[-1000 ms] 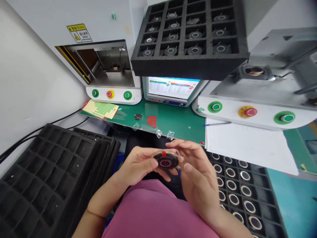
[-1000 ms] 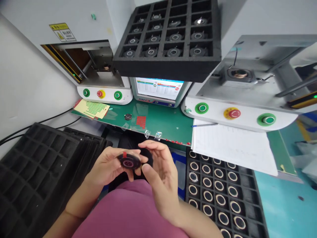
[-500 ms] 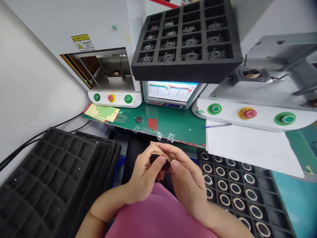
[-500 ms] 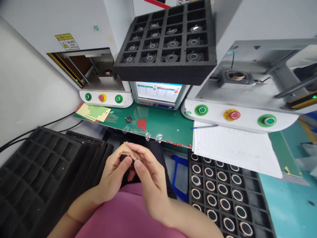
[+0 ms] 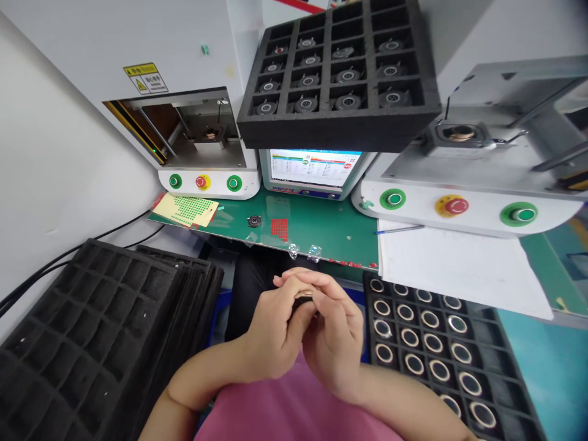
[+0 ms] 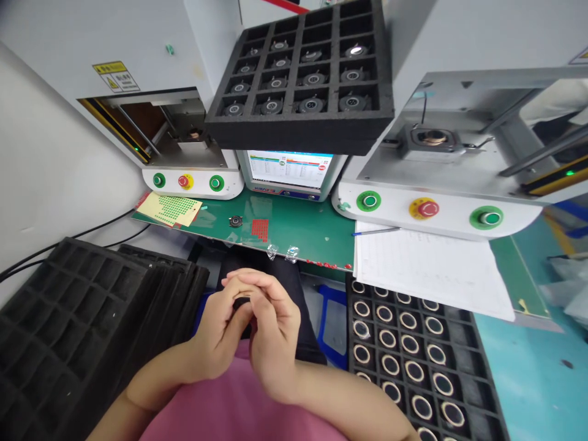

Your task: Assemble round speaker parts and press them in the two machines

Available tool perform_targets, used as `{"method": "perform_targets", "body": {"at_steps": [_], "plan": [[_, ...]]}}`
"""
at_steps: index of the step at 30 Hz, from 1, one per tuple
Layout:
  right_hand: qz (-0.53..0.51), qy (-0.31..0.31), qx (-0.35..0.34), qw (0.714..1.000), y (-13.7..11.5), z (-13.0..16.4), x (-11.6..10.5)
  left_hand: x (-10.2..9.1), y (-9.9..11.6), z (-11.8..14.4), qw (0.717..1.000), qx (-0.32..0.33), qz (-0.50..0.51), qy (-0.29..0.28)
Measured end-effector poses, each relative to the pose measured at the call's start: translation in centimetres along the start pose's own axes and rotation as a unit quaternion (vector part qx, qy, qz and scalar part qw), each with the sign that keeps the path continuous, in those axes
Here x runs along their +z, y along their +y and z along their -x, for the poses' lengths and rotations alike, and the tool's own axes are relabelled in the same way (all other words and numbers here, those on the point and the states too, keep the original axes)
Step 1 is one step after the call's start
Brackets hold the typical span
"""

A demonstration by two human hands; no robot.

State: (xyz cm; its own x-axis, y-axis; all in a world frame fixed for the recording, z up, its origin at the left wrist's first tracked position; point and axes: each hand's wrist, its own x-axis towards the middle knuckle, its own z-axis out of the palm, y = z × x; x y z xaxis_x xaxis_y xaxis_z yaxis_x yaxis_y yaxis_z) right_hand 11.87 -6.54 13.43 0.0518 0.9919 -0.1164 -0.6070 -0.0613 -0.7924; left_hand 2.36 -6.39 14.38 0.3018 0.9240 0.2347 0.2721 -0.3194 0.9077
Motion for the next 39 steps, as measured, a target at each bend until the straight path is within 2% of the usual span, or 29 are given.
{"method": "perform_targets", "body": {"at_steps": [4, 10, 16, 19, 21, 22, 23, 25, 27, 29, 32, 35, 39], "plan": [[0.014, 0.05, 0.002, 0.999, 0.1, 0.0, 0.4, 0.4, -0.1, -0.1, 0.998, 0.015, -0.061, 0.004], [0.011, 0.058, -0.023, 0.998, 0.0, 0.0, 0.3, 0.9, 0.1, -0.4, 0.99, 0.055, -0.132, 0.019], [0.009, 0.07, -0.02, 0.997, -0.1, -0.1, -0.1, 1.3, -0.3, -0.6, 0.985, 0.082, -0.152, 0.02], [-0.002, 0.078, 0.028, 0.997, -0.1, -0.1, -0.6, 1.5, -0.6, -0.8, 0.995, 0.056, -0.08, 0.012], [-0.004, 0.039, 0.026, 0.999, -0.1, -0.1, -1.3, 1.5, -0.6, -1.0, 0.996, -0.015, 0.081, 0.014], [0.007, 0.005, -0.008, 1.0, 0.0, -0.1, -1.7, 1.4, -0.4, -1.1, 0.98, -0.062, 0.19, 0.011], [0.026, -0.033, -0.064, 0.997, 0.0, -0.1, -2.1, 1.3, -0.2, -1.2, 0.948, -0.108, 0.3, 0.004], [0.086, -0.106, -0.196, 0.971, 0.0, -0.4, -2.9, 1.0, 0.5, -1.4, 0.864, -0.175, 0.471, -0.022], [0.141, -0.162, -0.291, 0.932, -0.1, -0.8, -3.5, 0.7, 1.1, -1.4, 0.798, -0.221, 0.557, -0.052], [0.162, -0.202, -0.346, 0.902, -0.4, -1.3, -3.8, 0.5, 1.6, -1.3, 0.767, -0.25, 0.587, -0.062], [0.157, -0.222, -0.39, 0.88, -1.0, -1.7, -3.9, 0.5, 1.8, -1.1, 0.753, -0.267, 0.597, -0.068], [0.157, -0.221, -0.391, 0.88, -1.3, -1.7, -4.0, 0.7, 1.7, -1.1, 0.749, -0.273, 0.599, -0.079], [0.171, -0.23, -0.385, 0.877, -1.3, -1.9, -4.0, 1.0, 1.6, -1.2, 0.779, -0.263, 0.566, -0.062]]}}
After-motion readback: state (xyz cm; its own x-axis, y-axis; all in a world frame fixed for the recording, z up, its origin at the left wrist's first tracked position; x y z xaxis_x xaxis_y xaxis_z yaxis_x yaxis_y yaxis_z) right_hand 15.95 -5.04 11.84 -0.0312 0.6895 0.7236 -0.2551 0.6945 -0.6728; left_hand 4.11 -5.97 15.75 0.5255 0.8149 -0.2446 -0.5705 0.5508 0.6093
